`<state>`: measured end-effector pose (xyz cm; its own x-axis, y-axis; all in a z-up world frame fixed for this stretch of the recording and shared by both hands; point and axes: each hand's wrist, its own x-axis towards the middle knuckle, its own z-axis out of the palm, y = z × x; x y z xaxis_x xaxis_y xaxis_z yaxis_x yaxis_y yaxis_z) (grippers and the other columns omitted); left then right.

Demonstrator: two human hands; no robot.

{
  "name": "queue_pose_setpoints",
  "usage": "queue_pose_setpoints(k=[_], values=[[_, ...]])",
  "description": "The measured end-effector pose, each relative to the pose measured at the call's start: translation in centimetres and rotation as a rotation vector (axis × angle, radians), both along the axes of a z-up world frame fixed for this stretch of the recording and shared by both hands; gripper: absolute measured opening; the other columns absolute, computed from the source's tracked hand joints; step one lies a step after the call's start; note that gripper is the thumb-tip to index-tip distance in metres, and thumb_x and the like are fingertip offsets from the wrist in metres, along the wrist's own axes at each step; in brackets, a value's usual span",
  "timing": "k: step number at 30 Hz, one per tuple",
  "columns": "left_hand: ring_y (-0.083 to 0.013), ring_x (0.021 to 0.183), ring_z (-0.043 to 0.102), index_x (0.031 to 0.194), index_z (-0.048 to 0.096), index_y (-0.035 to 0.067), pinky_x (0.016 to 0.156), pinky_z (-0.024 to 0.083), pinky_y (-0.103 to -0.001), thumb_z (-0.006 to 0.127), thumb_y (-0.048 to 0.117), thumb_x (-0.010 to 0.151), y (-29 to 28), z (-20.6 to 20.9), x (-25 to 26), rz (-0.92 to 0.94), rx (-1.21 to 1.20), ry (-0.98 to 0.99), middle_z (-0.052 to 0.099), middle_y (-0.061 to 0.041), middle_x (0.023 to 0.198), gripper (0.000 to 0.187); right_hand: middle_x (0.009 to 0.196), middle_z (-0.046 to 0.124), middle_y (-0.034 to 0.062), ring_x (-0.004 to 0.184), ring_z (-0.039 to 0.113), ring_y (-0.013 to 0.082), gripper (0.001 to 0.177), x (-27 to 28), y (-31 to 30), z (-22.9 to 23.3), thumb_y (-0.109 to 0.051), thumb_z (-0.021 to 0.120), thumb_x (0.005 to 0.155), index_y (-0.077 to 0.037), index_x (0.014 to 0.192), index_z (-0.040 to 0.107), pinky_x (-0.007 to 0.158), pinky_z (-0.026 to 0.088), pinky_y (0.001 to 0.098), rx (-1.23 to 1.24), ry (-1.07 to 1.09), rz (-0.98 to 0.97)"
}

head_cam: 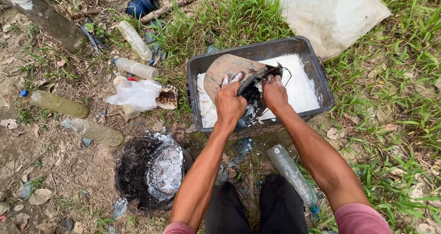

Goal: Scraping and washing a bucket used for collecting latex or tree sap in an outdoor setting.

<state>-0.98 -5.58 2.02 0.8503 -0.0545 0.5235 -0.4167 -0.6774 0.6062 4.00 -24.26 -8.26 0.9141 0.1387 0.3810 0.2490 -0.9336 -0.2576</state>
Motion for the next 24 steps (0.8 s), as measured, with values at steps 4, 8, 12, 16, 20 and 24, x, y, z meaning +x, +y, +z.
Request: queue_pose_setpoints(k=[4, 8, 12, 16, 20, 24], values=[[-0.0398, 0.092, 0.069, 0.065, 0.052, 0.004, 0.116, 0.032, -0.067, 0.062, -0.005, 0.079, 0.1, 0.4, 0.2, -0.006, -0.161, -0.030, 0.069, -0.016, 0.071, 0.019, 0.104, 0.070, 0.0225, 0.102, 0.063, 0.0391, 0.030, -1.3, 2.4, -3.5, -0.007, 0.078, 0.072, 0.002, 0.100, 0.072, 0.091, 0.054, 0.0480, -0.074, 0.224, 0.050], [-0.0501, 0.134, 0.054, 0.073, 0.052, -0.006, 0.118, 0.021, -0.070, 0.054, -0.012, 0.073, 0.7, -0.1, -0.1, -0.045, -0.136, -0.181, 0.076, -0.019, 0.090, 0.006, 0.093, 0.073, 0.0230, 0.097, 0.067, 0.0355, 0.030, -2.2, 5.0, -5.5, -0.016, 0.083, 0.074, 0.006, 0.092, 0.072, 0.096, 0.054, 0.0427, 0.031, 0.541, 0.105], [-0.0464, 0.136, 0.055, 0.111, 0.072, -0.001, 0.120, 0.029, -0.065, 0.053, -0.009, 0.076, 2.2, 2.2, -0.5, -0.047, -0.225, -0.111, 0.072, -0.018, 0.093, 0.041, 0.091, 0.075, 0.0187, 0.085, 0.076, 0.0341, 0.016, -0.3, 3.8, 0.1, -0.015, 0.070, 0.084, -0.006, 0.096, 0.074, 0.087, 0.060, 0.0422, 0.365, 0.733, 0.025], [-0.0474, 0.140, 0.050, 0.094, 0.064, -0.004, 0.121, 0.032, -0.063, 0.053, -0.008, 0.076, 1.8, 3.2, 0.0, -0.035, -0.296, -0.237, 0.071, -0.016, 0.128, 0.022, 0.099, 0.073, 0.0256, 0.088, 0.069, 0.0440, 0.041, 0.2, 3.7, 2.0, -0.009, 0.079, 0.065, -0.002, 0.106, 0.073, 0.079, 0.057, 0.0502, 0.285, 0.044, 0.052], [-0.0471, 0.142, 0.051, 0.094, 0.066, -0.004, 0.122, 0.029, -0.065, 0.054, -0.010, 0.079, 1.1, 2.1, 0.2, -0.012, -0.290, -0.270, 0.074, -0.013, 0.124, 0.019, 0.103, 0.070, 0.0281, 0.092, 0.069, 0.0452, 0.039, -1.7, 7.1, -1.5, -0.007, 0.080, 0.073, -0.002, 0.110, 0.068, 0.083, 0.058, 0.0494, 0.309, 0.153, -0.052], [-0.0467, 0.138, 0.052, 0.094, 0.067, -0.003, 0.119, 0.030, -0.063, 0.059, -0.007, 0.080, 3.2, 0.9, 0.0, 0.017, -0.263, -0.227, 0.073, -0.013, 0.124, 0.017, 0.098, 0.072, 0.0289, 0.097, 0.068, 0.0445, 0.057, -3.0, 7.8, -0.8, 0.004, 0.074, 0.066, -0.003, 0.122, 0.069, 0.084, 0.057, 0.0492, 0.535, 0.214, 0.004]])
